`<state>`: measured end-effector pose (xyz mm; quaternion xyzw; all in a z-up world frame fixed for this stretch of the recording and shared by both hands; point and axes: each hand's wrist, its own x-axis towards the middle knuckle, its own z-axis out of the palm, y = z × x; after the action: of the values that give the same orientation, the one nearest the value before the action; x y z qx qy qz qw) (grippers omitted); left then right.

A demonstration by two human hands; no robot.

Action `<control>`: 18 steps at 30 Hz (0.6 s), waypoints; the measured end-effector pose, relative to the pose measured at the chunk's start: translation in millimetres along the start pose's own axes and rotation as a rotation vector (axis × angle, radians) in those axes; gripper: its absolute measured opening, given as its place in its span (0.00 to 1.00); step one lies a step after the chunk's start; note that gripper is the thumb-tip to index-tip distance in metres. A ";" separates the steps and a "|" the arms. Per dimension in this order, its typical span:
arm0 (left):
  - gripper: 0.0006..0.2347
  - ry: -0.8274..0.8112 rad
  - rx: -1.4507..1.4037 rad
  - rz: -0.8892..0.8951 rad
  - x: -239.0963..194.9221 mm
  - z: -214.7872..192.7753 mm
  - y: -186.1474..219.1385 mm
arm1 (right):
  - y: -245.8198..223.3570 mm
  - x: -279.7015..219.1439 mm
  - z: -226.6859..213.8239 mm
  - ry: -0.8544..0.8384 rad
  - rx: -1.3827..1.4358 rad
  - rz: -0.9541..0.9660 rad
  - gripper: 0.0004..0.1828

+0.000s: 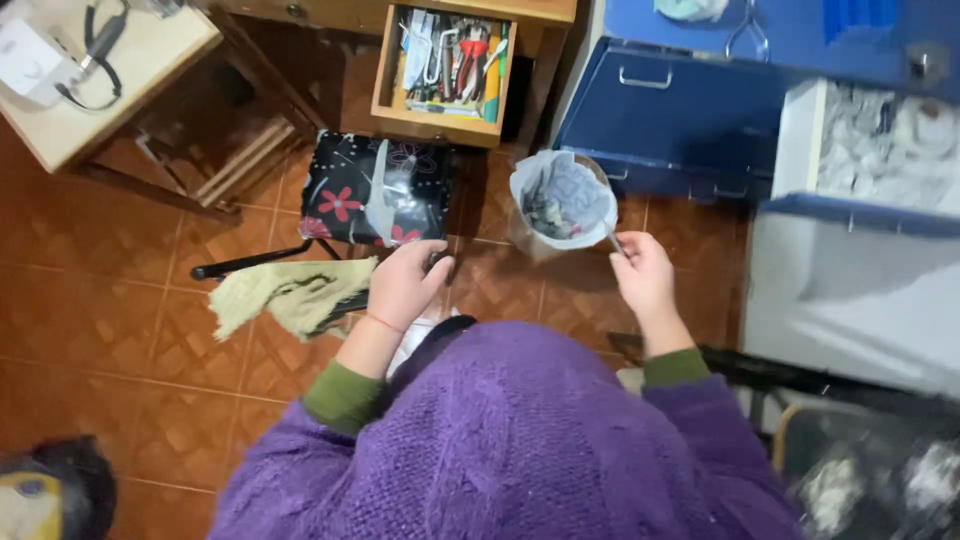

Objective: Mixing dental plaster and pouring it into dental impressions to create stone models.

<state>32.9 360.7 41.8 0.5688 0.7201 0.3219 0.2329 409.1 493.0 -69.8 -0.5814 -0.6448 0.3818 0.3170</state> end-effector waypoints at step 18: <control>0.17 0.039 -0.009 -0.178 122.7 19.7 -96.8 | -101.7 342.7 164.7 -0.052 -0.266 -0.365 0.13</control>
<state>-48.0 469.4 -38.5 0.4950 0.7709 0.3141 0.2491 174.9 809.3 -78.0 -0.4817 -0.7919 0.2448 0.2847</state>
